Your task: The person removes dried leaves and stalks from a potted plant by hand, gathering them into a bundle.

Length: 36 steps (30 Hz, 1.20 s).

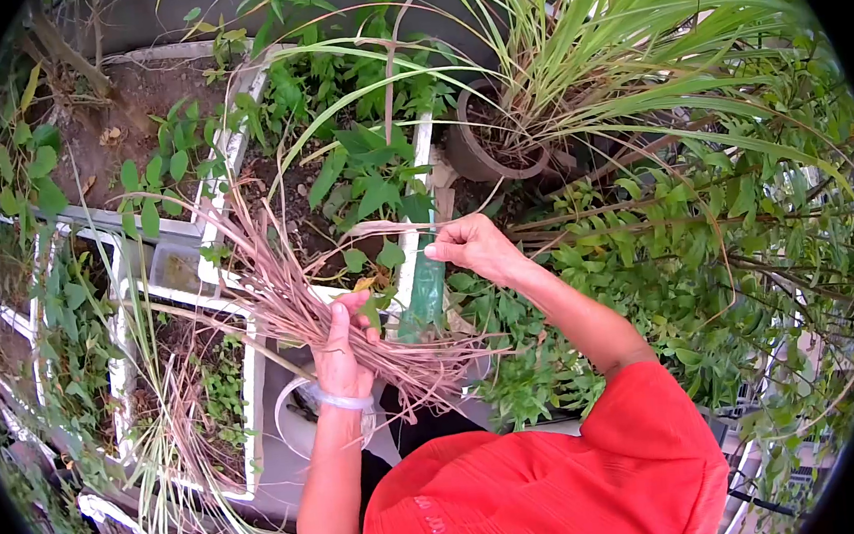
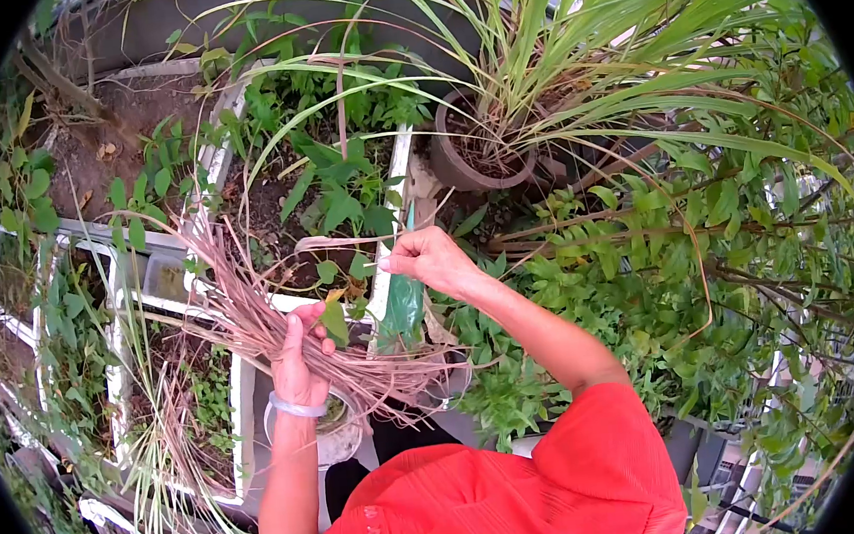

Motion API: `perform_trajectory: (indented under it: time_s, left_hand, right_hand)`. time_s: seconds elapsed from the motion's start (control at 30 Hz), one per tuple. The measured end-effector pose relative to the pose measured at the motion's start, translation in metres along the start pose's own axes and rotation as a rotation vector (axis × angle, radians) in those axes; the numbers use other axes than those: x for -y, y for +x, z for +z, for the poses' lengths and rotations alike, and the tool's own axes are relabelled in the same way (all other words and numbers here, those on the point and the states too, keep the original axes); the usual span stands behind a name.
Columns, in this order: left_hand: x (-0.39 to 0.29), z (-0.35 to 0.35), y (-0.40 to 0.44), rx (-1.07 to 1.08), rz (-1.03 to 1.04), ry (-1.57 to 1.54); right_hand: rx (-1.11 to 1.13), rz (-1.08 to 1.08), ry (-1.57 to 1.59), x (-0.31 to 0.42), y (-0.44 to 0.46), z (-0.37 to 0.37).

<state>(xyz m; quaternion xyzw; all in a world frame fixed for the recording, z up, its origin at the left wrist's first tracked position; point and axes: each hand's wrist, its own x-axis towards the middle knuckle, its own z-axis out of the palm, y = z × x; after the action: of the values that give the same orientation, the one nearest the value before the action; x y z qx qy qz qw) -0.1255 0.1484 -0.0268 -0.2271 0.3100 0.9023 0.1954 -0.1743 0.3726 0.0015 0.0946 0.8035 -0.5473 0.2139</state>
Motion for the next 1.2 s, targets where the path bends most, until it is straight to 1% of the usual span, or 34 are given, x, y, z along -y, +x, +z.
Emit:
perform_trajectory:
  time_s: [0.07,0.1,0.13,0.2,0.27,0.3,0.4,0.43,0.47,0.5,0.53,0.57,0.6,0.67,0.8,0.87,0.97,1.07,1.1,1.2]
  left_hand:
    - [0.014,0.011,0.003,-0.022,-0.031,0.038]
    - [0.018,0.019,0.002,-0.016,-0.046,0.054]
    - [0.022,0.026,0.001,-0.012,-0.06,0.071]
    - [0.03,0.025,0.005,0.05,-0.04,0.084]
    - [0.038,0.015,0.012,0.098,-0.049,0.061]
    - [0.036,0.026,0.01,0.033,0.05,0.075]
    - [0.022,0.019,0.013,-0.079,0.011,0.052]
    - [0.009,0.021,0.008,-0.096,0.003,0.085]
    - [0.006,0.01,0.009,-0.104,0.058,0.096]
    - [-0.004,0.006,0.003,-0.12,0.044,0.071]
    - [-0.012,-0.002,0.001,-0.095,0.091,0.083]
    - [-0.02,-0.007,-0.003,-0.097,0.139,0.122]
    - [-0.029,-0.005,-0.008,-0.11,0.15,0.066]
    - [-0.045,-0.009,-0.02,-0.117,0.169,0.044]
    - [-0.053,-0.015,-0.027,-0.15,0.211,0.015]
    - [-0.051,-0.018,-0.026,-0.141,0.235,0.019]
    - [-0.048,-0.015,-0.026,-0.152,0.209,0.007]
    - [-0.047,-0.018,-0.027,-0.167,0.185,-0.023]
    - [-0.047,-0.018,-0.028,-0.17,0.184,-0.023]
    - [-0.049,-0.023,-0.029,-0.185,0.201,-0.022]
  right_hand:
    - [-0.02,-0.012,0.019,0.009,-0.008,0.019]
    - [0.071,-0.038,0.057,0.014,-0.014,0.032]
    - [0.151,-0.002,0.033,0.022,-0.02,0.04]
    - [0.201,0.078,0.282,0.018,-0.025,0.055]
    - [0.263,0.122,0.25,0.015,-0.025,0.049]
    - [0.29,0.142,0.233,0.012,-0.025,0.045]
    - [0.067,-0.045,0.179,-0.004,-0.02,0.017]
    - [-0.1,-0.027,0.174,-0.01,-0.014,-0.002]
    - [-0.271,-0.009,0.166,-0.017,-0.007,-0.027]
    - [-0.478,-0.005,0.212,-0.029,-0.001,-0.052]
    - [-0.685,-0.003,0.257,-0.041,0.004,-0.076]
    - [-0.825,-0.015,0.389,-0.05,0.006,-0.097]
    - [-0.961,-0.026,0.524,-0.054,0.006,-0.114]
    - [-1.127,-0.057,0.643,-0.054,0.007,-0.141]
    - [-1.321,-0.326,0.655,-0.038,0.008,-0.17]
    - [-1.315,-0.394,0.679,-0.024,0.003,-0.17]
    - [-1.302,-0.489,0.36,-0.026,-0.002,-0.167]
    - [-1.317,-0.546,0.327,-0.051,-0.006,-0.176]
    - [-1.309,-0.622,0.366,-0.049,-0.009,-0.173]
    - [-1.426,-0.493,0.47,-0.052,-0.022,-0.168]
